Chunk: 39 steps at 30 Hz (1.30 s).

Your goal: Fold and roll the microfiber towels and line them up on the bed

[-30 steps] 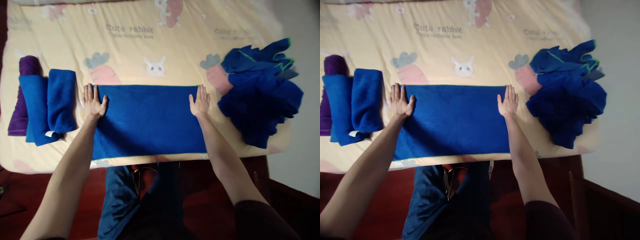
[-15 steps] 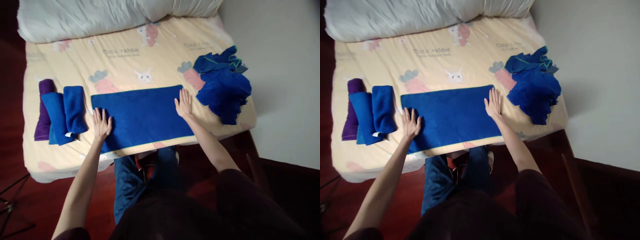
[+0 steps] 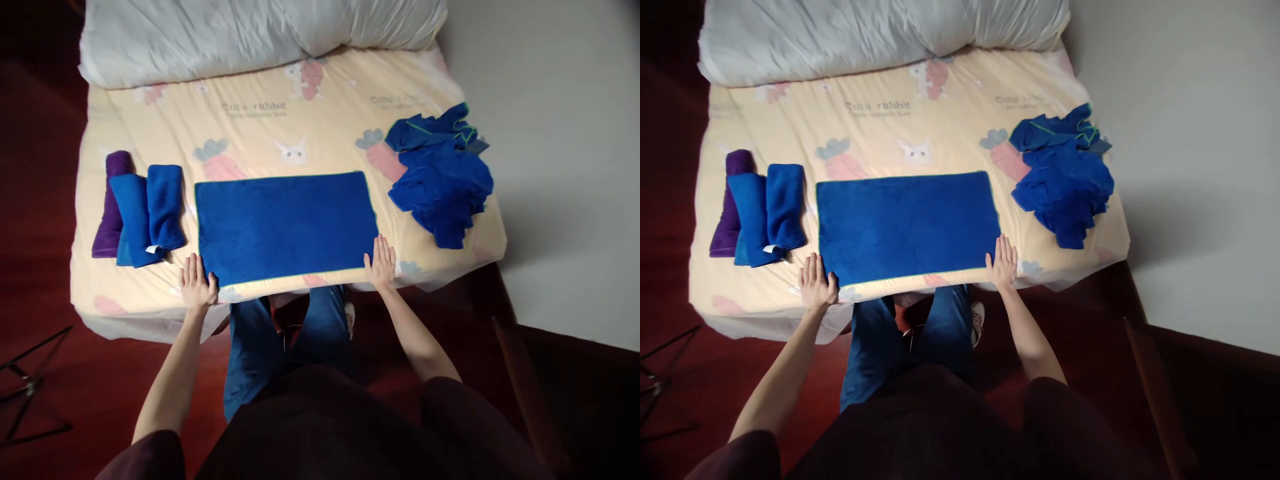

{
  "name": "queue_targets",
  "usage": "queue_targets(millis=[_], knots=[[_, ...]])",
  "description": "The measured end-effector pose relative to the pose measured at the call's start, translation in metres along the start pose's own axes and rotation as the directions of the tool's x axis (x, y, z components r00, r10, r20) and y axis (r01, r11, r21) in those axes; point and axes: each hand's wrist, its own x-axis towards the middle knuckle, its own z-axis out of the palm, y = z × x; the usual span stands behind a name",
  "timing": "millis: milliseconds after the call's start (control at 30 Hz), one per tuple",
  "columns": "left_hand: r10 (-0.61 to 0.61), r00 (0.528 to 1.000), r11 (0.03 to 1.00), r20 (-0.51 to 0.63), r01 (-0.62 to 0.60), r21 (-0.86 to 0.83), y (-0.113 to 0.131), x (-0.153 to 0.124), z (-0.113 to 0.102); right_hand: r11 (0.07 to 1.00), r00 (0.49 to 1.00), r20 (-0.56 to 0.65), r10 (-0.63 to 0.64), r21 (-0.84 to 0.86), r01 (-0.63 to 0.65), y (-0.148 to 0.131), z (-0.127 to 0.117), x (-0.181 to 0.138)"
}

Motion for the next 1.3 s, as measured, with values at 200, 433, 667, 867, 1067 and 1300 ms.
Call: queue_targets(millis=[200,433,667,867,1067,1300], knots=[[-0.066,0.996,0.997,0.059,0.068,-0.032,0.011,0.007,-0.012,0.998,0.991,0.123,0.048,0.038,-0.053,-0.008,-0.021,0.011],[-0.169,0.985,0.911,-0.035,0.143,-0.386,0.101,-0.089,-0.034,0.950,0.989,-0.045,0.141,0.286,-0.123,-0.090,-0.055,-0.068],[-0.080,0.745,0.357,0.663,0.642,-0.678,0.150,-0.218,0.006,0.909,0.940,0.341,-0.004,0.393,-0.139,-0.144,-0.021,-0.222],[-0.098,0.704,-0.062,0.703,0.701,-0.710,0.188,-0.164,0.019,0.914,0.932,0.360,-0.047,0.392,-0.105,-0.137,-0.027,-0.214],[-0.122,0.676,-0.490,0.727,0.596,-0.636,0.246,-0.110,0.036,0.926,0.929,0.366,-0.057,0.367,-0.088,-0.135,-0.021,-0.216],[-0.175,0.618,-0.724,0.766,0.447,-0.526,0.262,-0.076,0.048,0.928,0.931,0.359,-0.064,0.365,-0.077,-0.133,-0.023,-0.219]])
